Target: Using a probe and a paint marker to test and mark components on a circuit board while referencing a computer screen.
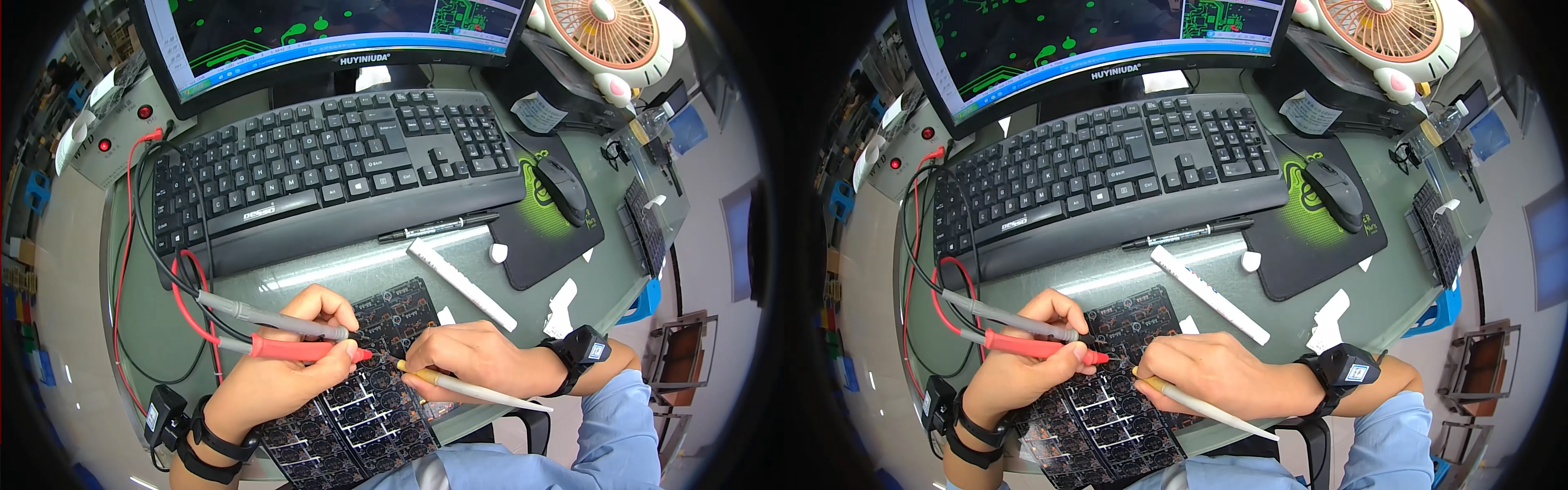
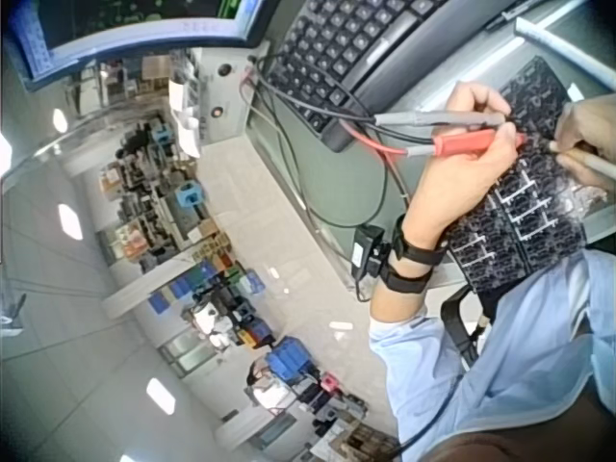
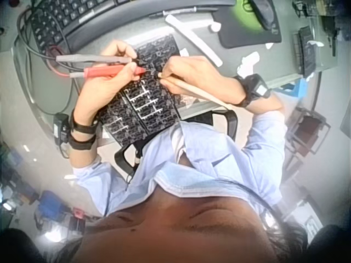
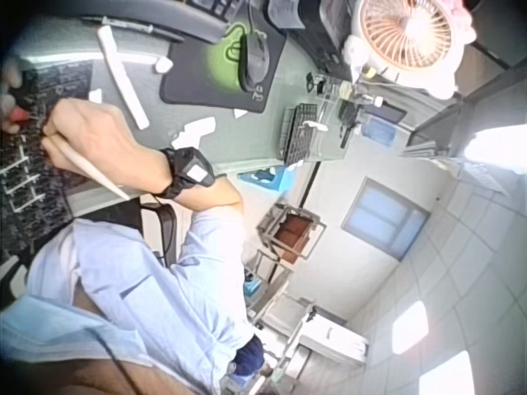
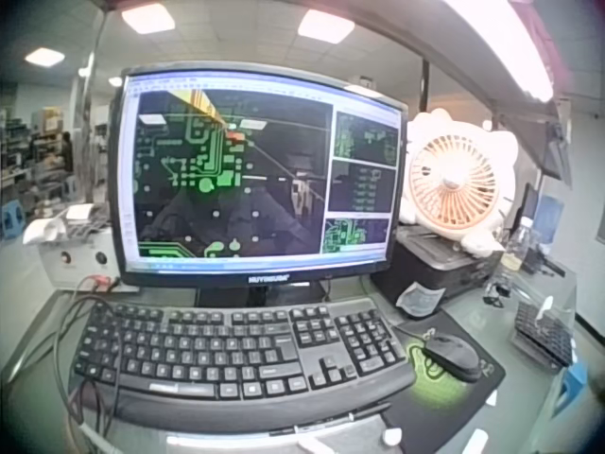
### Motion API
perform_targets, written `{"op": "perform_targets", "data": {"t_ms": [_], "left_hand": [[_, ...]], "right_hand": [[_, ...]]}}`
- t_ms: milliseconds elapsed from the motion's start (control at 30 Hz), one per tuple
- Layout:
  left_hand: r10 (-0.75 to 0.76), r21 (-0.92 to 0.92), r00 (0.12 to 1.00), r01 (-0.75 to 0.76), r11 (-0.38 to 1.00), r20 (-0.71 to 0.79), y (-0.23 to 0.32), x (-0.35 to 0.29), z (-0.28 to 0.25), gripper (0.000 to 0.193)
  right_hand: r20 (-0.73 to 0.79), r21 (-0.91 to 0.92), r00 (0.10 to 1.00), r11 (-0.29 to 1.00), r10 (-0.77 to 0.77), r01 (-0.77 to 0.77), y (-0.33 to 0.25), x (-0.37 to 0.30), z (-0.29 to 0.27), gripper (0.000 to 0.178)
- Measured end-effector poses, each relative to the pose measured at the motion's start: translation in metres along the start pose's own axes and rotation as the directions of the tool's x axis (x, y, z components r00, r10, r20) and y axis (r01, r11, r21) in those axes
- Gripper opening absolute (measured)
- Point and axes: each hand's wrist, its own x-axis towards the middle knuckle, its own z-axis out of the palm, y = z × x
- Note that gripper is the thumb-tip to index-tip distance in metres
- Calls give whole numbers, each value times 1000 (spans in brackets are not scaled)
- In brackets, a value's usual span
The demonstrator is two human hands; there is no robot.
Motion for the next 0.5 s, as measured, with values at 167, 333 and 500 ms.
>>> {"op": "perform_targets", "data": {"t_ms": [167,333,500], "left_hand": [[-12,-1,1000,12,1000,8,1,0,-1,17],[-8,-11,1000,8,1000,11,1,0,0,18],[-13,-13,1000,13,1000,9,1,0,0,18]], "right_hand": [[-29,9,999,1000,-16,16,1,0,1,20],[-30,-2,999,1000,-21,21,1,0,2,20],[0,-13,1000,1000,-17,17,-1,2,-2,18]]}}
